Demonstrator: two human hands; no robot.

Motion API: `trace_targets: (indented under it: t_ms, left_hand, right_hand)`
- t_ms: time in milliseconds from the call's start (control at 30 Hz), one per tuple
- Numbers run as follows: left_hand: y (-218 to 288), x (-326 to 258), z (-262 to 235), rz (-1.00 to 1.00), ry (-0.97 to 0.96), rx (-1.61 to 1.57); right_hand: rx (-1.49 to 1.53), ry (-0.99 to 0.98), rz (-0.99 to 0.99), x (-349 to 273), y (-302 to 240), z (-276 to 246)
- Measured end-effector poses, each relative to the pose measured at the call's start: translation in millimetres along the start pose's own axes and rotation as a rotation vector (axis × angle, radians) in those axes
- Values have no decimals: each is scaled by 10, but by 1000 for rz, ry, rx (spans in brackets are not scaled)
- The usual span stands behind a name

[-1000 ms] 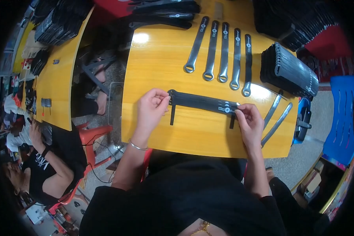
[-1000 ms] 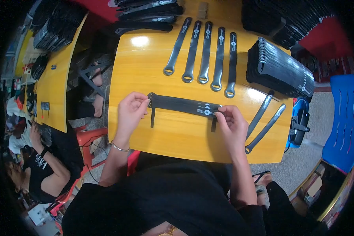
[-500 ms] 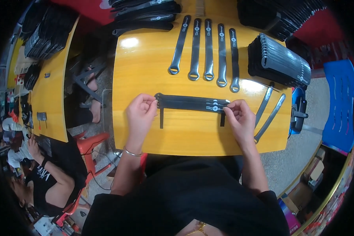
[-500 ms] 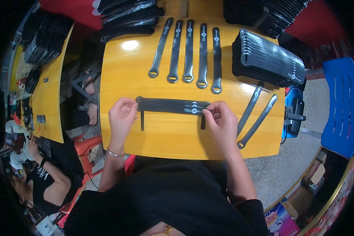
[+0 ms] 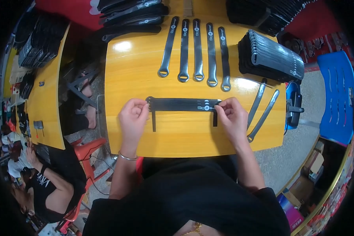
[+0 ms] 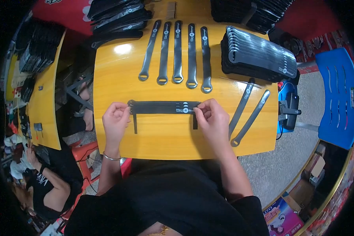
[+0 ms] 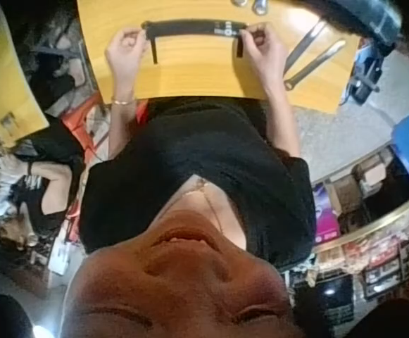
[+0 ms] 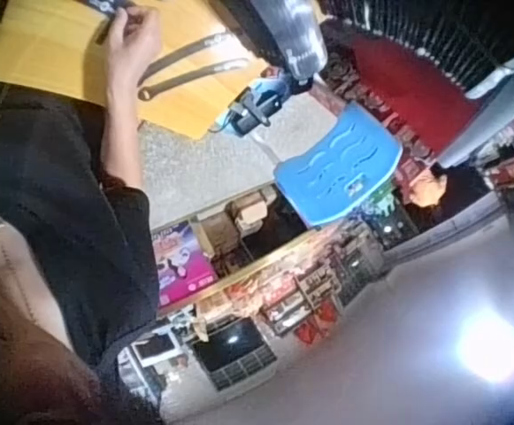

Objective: Assembling metal hardware components onto leather straps.

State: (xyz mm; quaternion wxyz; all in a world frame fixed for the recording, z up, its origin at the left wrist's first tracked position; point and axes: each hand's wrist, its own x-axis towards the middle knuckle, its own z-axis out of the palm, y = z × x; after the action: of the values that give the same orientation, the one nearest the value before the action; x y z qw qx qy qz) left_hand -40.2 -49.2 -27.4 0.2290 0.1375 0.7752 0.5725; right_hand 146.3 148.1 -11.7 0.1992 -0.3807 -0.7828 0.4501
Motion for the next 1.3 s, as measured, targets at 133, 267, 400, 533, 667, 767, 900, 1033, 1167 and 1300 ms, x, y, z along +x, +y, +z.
trace_targets:
  t_ms: [133, 267, 400, 533, 667, 767, 900, 1033, 1167, 1300]
  left_hand:
    - [-1, -3, -7, 1, -15, 2]
    - [28, -15, -5, 8, -16, 13]
    - [40, -19, -20, 17, -20, 64]
    - [43, 1, -37, 20, -28, 52]
    - [274, 115, 27, 321, 48, 412]
    - [490, 348, 316, 584, 85, 579]
    - [389, 734, 513, 685, 123, 678]
    - [326, 780, 477, 454, 25, 656]
    - [404, 684, 338, 278, -33, 552]
    - [375, 542, 193, 388, -28, 596]
  right_hand:
    - [-20, 17, -20, -6, 18, 14]
    - [-84, 37, -76, -7, 36, 18]
    - [-96, 41, -69, -23, 29, -14]
    - [35, 52, -39, -46, 104, -45]
    - [-151, 61, -210, -57, 56, -66]
    - [3, 34, -27, -49, 24, -57]
    - [287, 26, 110, -89, 50, -64]
    - [257, 11, -6, -98, 74, -73]
    - [293, -59, -84, -54, -57, -4]
    - [302, -297, -64, 52, -314, 213]
